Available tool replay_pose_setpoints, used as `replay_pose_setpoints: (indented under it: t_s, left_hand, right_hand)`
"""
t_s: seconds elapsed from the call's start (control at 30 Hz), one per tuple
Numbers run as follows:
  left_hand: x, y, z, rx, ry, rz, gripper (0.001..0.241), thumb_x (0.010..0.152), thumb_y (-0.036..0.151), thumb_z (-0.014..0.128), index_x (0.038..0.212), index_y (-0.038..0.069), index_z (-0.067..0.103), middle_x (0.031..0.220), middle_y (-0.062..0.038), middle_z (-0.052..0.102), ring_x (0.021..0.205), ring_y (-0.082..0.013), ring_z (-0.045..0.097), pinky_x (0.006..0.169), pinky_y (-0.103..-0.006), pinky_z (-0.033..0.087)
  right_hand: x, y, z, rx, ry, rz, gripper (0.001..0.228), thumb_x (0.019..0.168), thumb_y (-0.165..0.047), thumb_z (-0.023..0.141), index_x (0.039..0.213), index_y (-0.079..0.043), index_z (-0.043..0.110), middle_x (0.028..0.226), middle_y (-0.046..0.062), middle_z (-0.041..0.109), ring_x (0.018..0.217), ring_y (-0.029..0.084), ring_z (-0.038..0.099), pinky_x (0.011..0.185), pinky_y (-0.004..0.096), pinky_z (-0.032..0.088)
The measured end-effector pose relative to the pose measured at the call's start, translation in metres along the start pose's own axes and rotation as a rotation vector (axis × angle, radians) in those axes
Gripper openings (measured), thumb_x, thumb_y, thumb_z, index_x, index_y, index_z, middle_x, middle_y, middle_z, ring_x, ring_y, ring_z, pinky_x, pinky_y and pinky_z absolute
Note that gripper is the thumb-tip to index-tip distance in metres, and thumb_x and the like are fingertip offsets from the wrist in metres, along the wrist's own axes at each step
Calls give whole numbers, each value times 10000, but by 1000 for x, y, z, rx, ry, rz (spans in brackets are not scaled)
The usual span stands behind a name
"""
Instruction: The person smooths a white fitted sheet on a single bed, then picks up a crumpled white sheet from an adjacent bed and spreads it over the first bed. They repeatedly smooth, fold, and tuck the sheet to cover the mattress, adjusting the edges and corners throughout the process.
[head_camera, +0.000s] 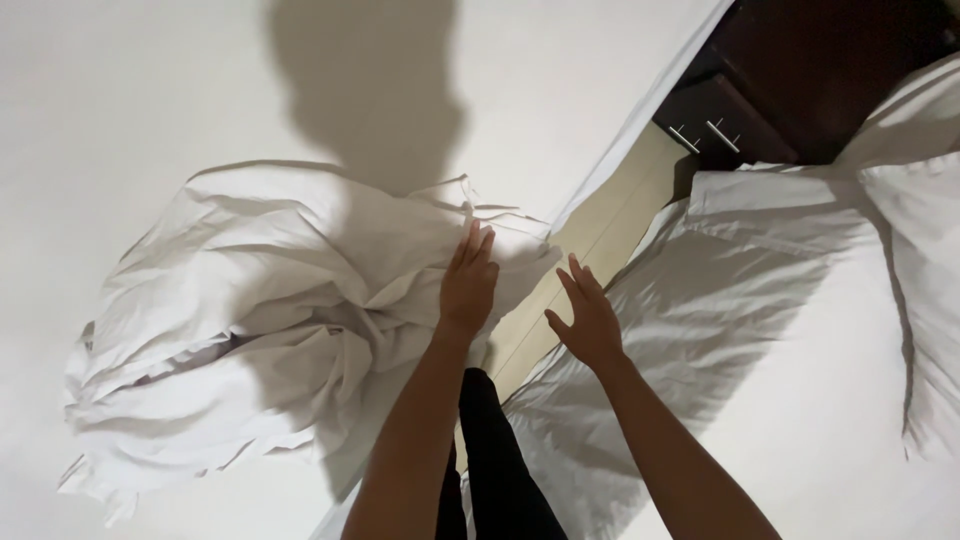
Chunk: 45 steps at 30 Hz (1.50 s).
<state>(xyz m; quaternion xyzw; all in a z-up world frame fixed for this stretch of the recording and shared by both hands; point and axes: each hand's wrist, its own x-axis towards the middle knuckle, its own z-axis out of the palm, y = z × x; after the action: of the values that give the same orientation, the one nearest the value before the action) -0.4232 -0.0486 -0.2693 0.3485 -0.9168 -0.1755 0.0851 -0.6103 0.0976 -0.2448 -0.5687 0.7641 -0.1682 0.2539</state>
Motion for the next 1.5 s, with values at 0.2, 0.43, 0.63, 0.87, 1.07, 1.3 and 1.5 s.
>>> replay_pose_setpoints:
  t_s: [0.2, 0.43, 0.63, 0.87, 1.07, 1.3, 1.5]
  left_hand:
    - [-8, 4, -15, -23, 214, 63, 115, 902, 7, 571, 916, -33, 678, 1506, -204, 540, 1519, -368, 363, 1244, -455, 309]
    - [-8, 20, -112, -65, 292, -31, 117, 968, -3, 567, 885, -12, 650, 1537, -170, 538, 1553, -339, 382, 1262, -455, 342]
    - [-18, 9, -195, -58, 459, -15, 130, 1025, 65, 586, 917, 6, 626, 1559, -150, 512, 1535, -341, 351, 1225, -487, 335]
    - [-57, 10, -300, -29, 553, -129, 131, 989, 47, 609, 864, 11, 621, 1547, -165, 515, 1518, -367, 364, 1205, -506, 345]
    - [-105, -3, -354, 42, 720, -208, 62, 961, 32, 638, 905, 8, 625, 1540, -173, 519, 1520, -371, 374, 1200, -507, 368]
    - [-175, -14, -403, 114, 903, -273, 56, 952, 22, 655, 940, 9, 602, 1512, -199, 550, 1496, -406, 417, 1153, -536, 418]
    - [-230, -32, -389, 111, 901, -411, 84, 912, 80, 702, 973, 42, 660, 1524, -224, 547, 1486, -411, 420, 1155, -584, 375]
  right_hand:
    - [9, -11, -4, 0, 47, -87, 748, 845, -290, 788, 1494, -99, 468, 1673, 100, 311, 1501, 403, 345, 1161, 487, 378]
    - [27, -62, -35, -58, 126, -187, 797, 828, -307, 798, 1526, -138, 452, 1660, 83, 366, 1501, 389, 393, 1179, 469, 398]
    - [51, -123, -70, -97, -14, -225, 945, 778, -366, 818, 1576, -160, 357, 1658, 115, 314, 1509, 389, 311, 1201, 487, 310]
    - [76, -220, -106, -43, 52, -466, 781, 864, -474, 767, 1511, -159, 465, 1659, 104, 322, 1528, 361, 285, 1223, 489, 274]
    - [90, -297, -96, -149, 45, -690, 591, 969, -322, 645, 1519, -185, 478, 1661, 90, 334, 1516, 367, 295, 1211, 514, 275]
    - [84, -371, -79, -116, 85, -966, 463, 981, -179, 624, 1438, -256, 611, 1640, 86, 393, 1490, 398, 351, 1195, 560, 312]
    - [56, -433, -74, -7, 64, -1105, 419, 980, -147, 627, 1394, -211, 643, 1616, 64, 443, 1486, 376, 397, 1186, 573, 325]
